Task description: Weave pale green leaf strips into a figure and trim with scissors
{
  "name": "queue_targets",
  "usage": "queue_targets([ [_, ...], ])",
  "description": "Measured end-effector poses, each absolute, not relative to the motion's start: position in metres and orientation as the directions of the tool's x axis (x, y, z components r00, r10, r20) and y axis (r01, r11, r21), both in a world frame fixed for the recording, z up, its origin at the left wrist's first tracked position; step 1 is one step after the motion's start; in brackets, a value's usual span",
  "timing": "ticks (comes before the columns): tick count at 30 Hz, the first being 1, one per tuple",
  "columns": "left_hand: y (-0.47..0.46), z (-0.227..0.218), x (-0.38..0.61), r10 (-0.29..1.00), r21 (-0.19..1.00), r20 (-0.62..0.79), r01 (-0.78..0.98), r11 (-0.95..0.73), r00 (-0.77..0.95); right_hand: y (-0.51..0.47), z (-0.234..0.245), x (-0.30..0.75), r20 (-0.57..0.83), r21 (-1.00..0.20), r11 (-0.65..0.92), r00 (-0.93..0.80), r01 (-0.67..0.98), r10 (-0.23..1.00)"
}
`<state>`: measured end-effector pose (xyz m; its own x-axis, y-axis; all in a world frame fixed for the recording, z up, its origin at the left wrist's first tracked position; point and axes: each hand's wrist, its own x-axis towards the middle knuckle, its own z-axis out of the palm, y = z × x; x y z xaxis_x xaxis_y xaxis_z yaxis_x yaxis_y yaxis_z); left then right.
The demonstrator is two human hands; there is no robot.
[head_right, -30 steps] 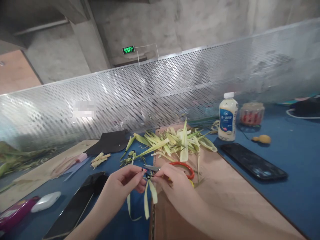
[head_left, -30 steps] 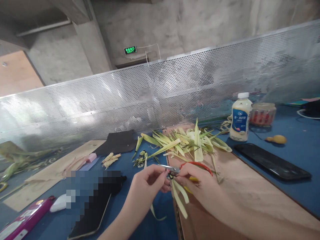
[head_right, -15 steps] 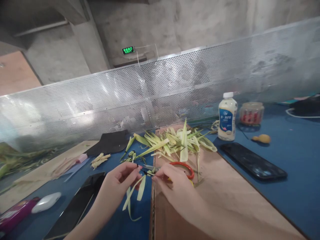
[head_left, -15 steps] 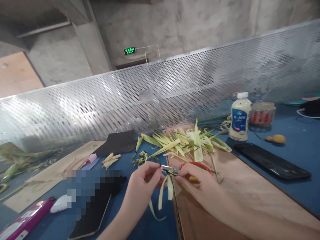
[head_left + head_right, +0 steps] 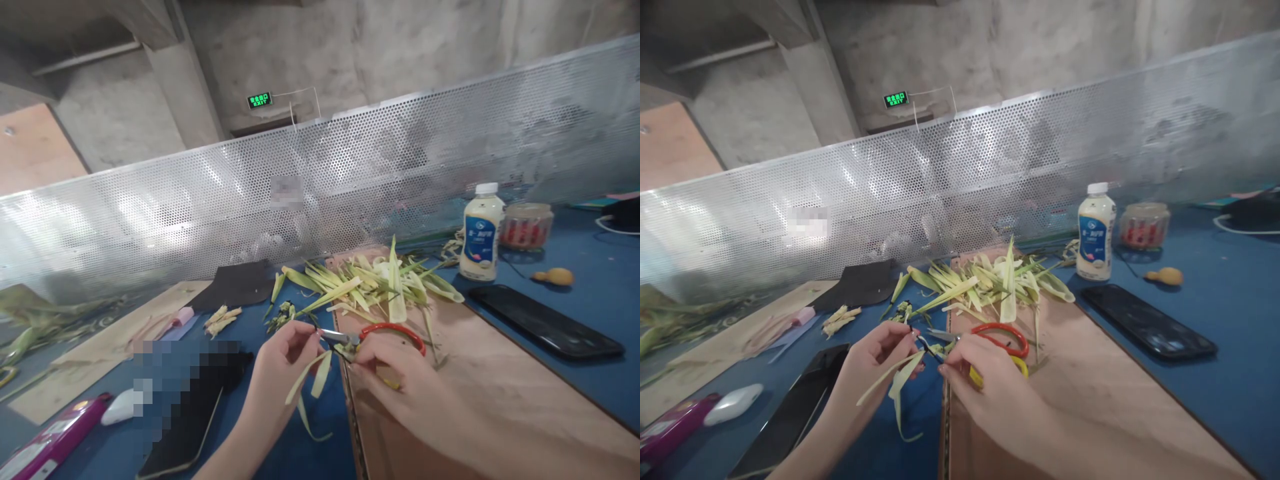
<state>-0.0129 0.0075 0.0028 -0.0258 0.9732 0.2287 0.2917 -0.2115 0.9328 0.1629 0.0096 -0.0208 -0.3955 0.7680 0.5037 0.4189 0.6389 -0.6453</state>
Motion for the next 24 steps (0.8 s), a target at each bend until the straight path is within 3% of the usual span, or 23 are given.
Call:
queue_targets([
  [10, 0.008, 0.005, -0.012, 0.970, 0.918, 0.241, 0.330, -0.220, -0.024, 0.004, -0.013, 0.165, 0.443, -0.640, 0.630, -0.458, 0.440, 0.771],
  [24, 0.003, 0.007, -0.011, 0.957, 0.893, 0.266, 0.404, -0.198, -0.119, -0.001, -0.007, 0.166, 0.490, -0.576, 0.698, -0.503, 0.425, 0.712],
])
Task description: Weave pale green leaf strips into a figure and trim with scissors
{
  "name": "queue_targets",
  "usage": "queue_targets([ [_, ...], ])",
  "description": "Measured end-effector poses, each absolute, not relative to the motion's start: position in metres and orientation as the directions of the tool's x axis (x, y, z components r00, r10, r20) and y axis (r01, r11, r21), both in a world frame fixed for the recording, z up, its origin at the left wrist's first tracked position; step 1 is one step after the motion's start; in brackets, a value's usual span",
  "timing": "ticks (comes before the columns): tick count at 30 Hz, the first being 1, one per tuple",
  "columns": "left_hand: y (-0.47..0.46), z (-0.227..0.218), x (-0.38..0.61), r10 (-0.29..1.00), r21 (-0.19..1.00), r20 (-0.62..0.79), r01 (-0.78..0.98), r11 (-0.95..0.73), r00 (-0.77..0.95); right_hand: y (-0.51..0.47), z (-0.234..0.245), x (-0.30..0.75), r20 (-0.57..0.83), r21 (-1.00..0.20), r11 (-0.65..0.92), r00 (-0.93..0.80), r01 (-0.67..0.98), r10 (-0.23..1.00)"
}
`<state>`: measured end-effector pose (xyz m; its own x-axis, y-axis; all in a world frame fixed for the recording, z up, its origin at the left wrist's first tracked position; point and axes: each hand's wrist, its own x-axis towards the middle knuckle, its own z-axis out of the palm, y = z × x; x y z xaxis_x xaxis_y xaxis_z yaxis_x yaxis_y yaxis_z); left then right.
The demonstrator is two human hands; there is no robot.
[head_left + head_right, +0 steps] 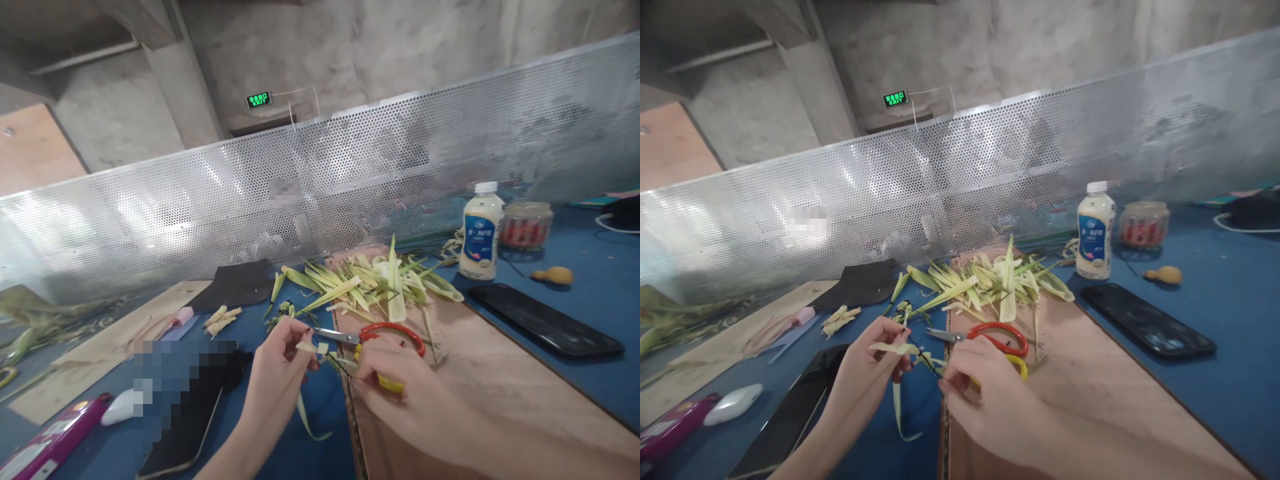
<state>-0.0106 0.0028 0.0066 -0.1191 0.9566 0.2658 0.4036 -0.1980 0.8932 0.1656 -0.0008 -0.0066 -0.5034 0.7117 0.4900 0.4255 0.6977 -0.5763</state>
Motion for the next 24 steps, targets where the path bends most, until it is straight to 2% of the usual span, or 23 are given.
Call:
queue_targets([
  [4, 0.001, 0.009, -0.009, 0.955, 0.889, 0.266, 0.416, -0.191, -0.130, -0.002, -0.008, 0.166, 0.498, -0.566, 0.708, -0.509, 0.423, 0.702],
  [12, 0.004, 0.006, -0.010, 0.964, 0.889, 0.261, 0.376, -0.262, 0.055, 0.003, -0.018, 0.158, 0.395, -0.556, 0.668, -0.550, 0.495, 0.736],
  [18, 0.003, 0.003, -0.009, 0.954, 0.891, 0.271, 0.342, -0.298, 0.125, 0.012, -0.028, 0.151, 0.425, -0.535, 0.662, -0.510, 0.525, 0.748],
  [24, 0.011, 0.000, -0.008, 0.944, 0.921, 0.308, 0.213, -0.327, 0.117, 0.026, -0.030, 0.152, 0.528, -0.394, 0.713, -0.492, 0.580, 0.692],
])
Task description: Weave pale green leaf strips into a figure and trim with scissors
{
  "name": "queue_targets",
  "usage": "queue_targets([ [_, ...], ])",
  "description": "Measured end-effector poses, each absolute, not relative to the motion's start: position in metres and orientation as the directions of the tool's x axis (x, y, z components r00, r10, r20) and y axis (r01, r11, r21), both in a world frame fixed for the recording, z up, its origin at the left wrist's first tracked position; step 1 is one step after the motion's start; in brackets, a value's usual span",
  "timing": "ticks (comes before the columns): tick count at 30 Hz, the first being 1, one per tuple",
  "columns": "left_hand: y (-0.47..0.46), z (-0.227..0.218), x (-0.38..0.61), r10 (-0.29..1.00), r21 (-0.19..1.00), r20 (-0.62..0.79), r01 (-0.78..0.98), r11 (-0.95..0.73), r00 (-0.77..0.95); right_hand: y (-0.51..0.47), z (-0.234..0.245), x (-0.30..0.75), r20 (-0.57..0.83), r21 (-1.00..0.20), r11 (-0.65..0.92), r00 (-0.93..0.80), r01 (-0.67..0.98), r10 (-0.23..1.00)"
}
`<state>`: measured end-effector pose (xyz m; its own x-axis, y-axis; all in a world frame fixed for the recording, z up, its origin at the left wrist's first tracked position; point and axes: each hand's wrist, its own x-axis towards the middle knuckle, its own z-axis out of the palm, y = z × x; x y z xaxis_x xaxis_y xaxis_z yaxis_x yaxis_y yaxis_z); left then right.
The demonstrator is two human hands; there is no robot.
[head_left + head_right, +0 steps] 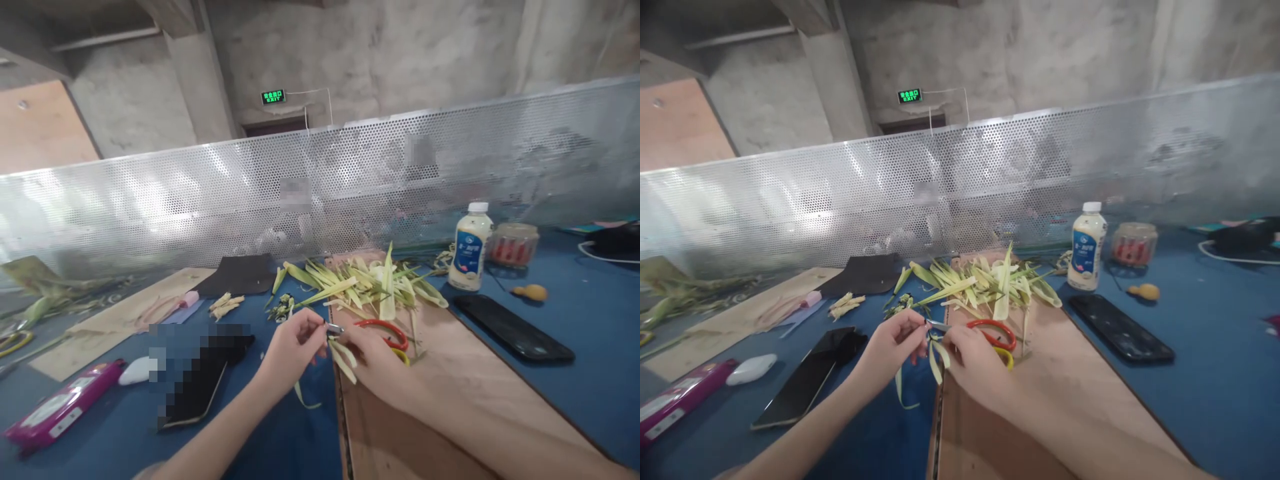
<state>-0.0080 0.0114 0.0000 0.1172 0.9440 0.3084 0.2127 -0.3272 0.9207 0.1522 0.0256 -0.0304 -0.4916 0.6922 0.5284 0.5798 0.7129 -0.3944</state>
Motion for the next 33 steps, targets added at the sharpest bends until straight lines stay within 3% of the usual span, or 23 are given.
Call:
queue_targets([
  [5, 0.025, 0.007, -0.005, 0.949, 0.940, 0.315, 0.139, -0.313, 0.005, 0.043, -0.023, 0.152, 0.609, -0.301, 0.716, -0.451, 0.630, 0.652],
  [10, 0.051, 0.006, 0.012, 0.960, 0.962, 0.261, -0.050, -0.267, -0.104, 0.071, -0.017, 0.142, 0.666, -0.237, 0.652, -0.368, 0.721, 0.649],
  [19, 0.088, -0.008, 0.027, 0.967, 0.929, 0.189, -0.286, -0.233, -0.173, 0.091, -0.023, 0.132, 0.744, -0.261, 0.447, -0.117, 0.855, 0.658],
  [33, 0.077, -0.016, 0.021, 0.980, 0.946, 0.194, -0.253, -0.201, -0.052, 0.081, -0.027, 0.148, 0.730, -0.030, 0.486, -0.313, 0.873, 0.607],
])
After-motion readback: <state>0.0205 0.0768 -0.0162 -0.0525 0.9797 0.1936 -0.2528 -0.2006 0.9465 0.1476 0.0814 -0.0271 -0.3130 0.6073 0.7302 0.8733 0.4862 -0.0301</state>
